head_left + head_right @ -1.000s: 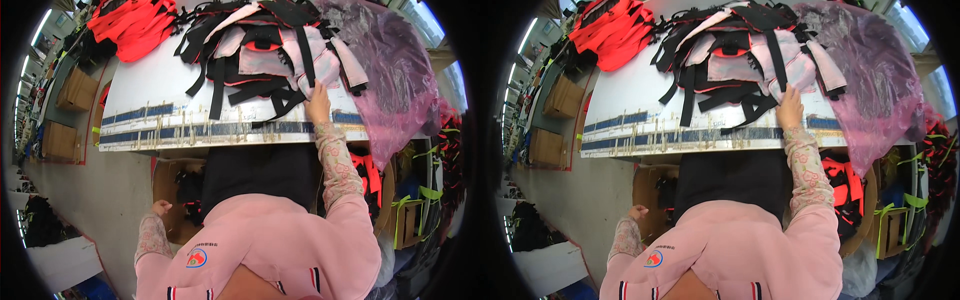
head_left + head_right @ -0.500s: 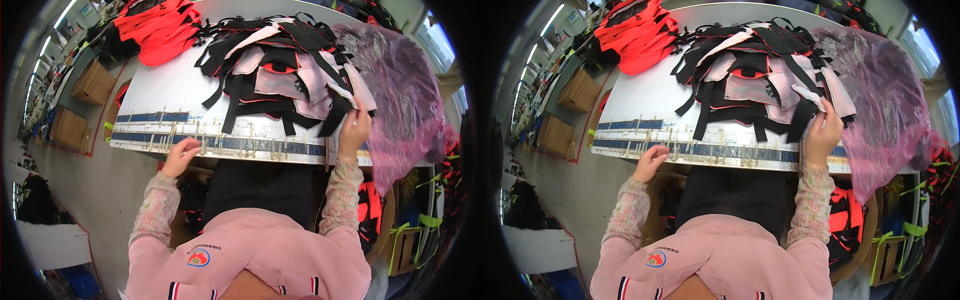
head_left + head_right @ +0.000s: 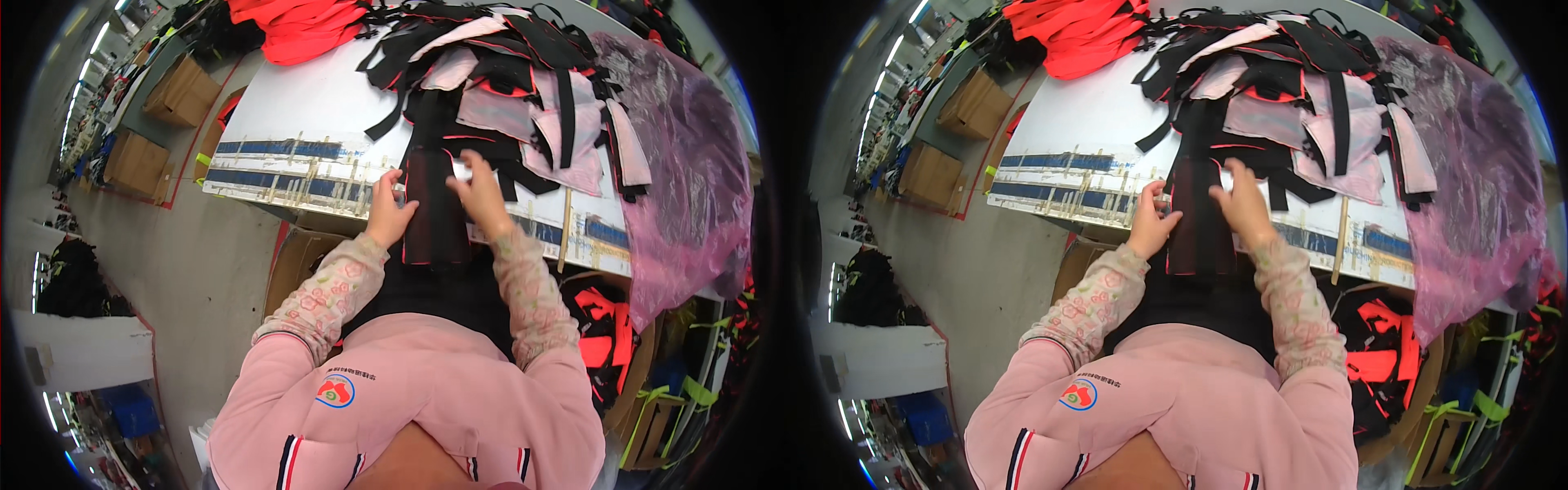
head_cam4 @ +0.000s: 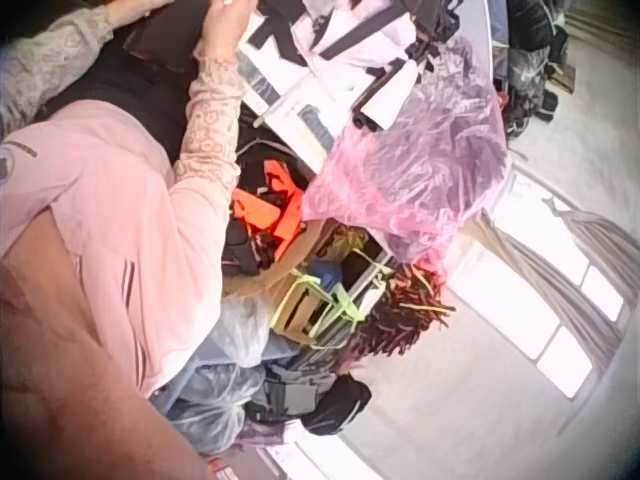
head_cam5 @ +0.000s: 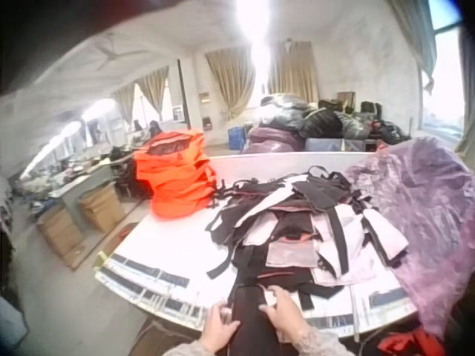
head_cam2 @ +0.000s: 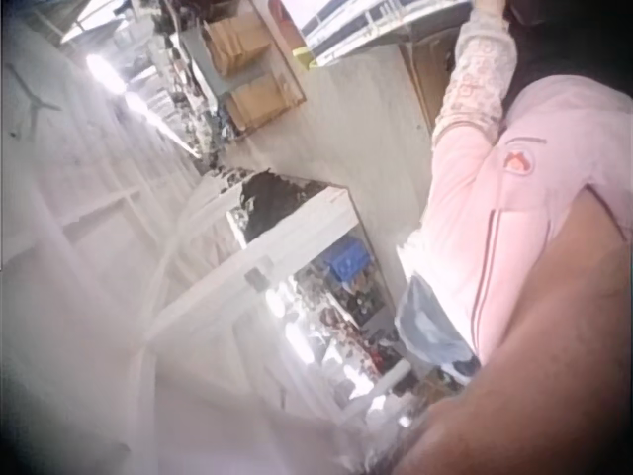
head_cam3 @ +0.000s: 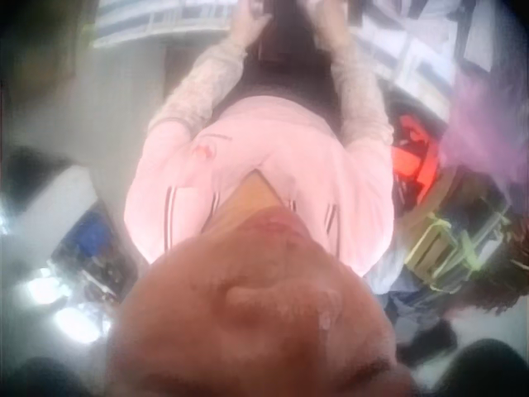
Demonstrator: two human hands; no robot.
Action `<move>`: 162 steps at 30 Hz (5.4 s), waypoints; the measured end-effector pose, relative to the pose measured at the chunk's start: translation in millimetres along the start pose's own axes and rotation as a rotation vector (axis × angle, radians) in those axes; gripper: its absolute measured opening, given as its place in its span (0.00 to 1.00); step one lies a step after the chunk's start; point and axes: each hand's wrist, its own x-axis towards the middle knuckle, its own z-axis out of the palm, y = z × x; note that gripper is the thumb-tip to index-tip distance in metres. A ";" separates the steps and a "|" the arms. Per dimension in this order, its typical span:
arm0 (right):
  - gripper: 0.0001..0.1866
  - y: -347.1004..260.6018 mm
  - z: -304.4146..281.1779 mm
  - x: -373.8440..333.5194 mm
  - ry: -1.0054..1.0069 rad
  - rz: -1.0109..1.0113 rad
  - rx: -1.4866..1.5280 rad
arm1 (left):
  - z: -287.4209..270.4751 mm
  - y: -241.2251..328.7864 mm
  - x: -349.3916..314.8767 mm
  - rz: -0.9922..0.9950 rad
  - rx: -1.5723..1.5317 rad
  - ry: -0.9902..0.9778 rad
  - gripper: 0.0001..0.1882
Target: Checking and assembling components of life jackets/vests on a manufacturing workbench.
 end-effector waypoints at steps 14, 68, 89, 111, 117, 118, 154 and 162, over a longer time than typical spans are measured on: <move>0.45 -48.4 1.1 -112.8 -0.481 -0.164 -0.317 | -11.6 -1.2 -60.8 0.455 0.294 -0.343 0.35; 0.14 -46.9 21.5 -66.3 -0.106 0.184 0.502 | -30.1 8.3 -54.6 0.239 -0.025 0.107 0.25; 0.11 -56.8 19.3 -62.7 -0.231 0.108 0.605 | -17.8 -0.6 -42.9 -0.318 -0.743 -0.093 0.08; 0.08 -63.9 6.5 -45.9 0.255 0.107 0.484 | -21.9 45.7 -30.6 -0.394 -1.435 -0.559 0.20; 0.13 -93.7 4.7 -42.3 0.113 0.475 0.930 | -32.4 59.9 -26.8 -0.333 -1.289 -0.478 0.20; 0.15 -89.5 7.9 -40.9 0.065 0.401 1.093 | -35.2 67.7 -26.3 -0.272 -1.212 -0.417 0.19; 0.17 -84.2 -0.3 -40.9 0.059 0.420 1.162 | -45.3 58.7 -20.8 -0.191 -1.472 -0.336 0.15; 0.24 -89.4 5.4 -39.1 -0.040 0.407 1.416 | -43.7 70.0 -14.6 -0.261 -1.391 -0.223 0.18</move>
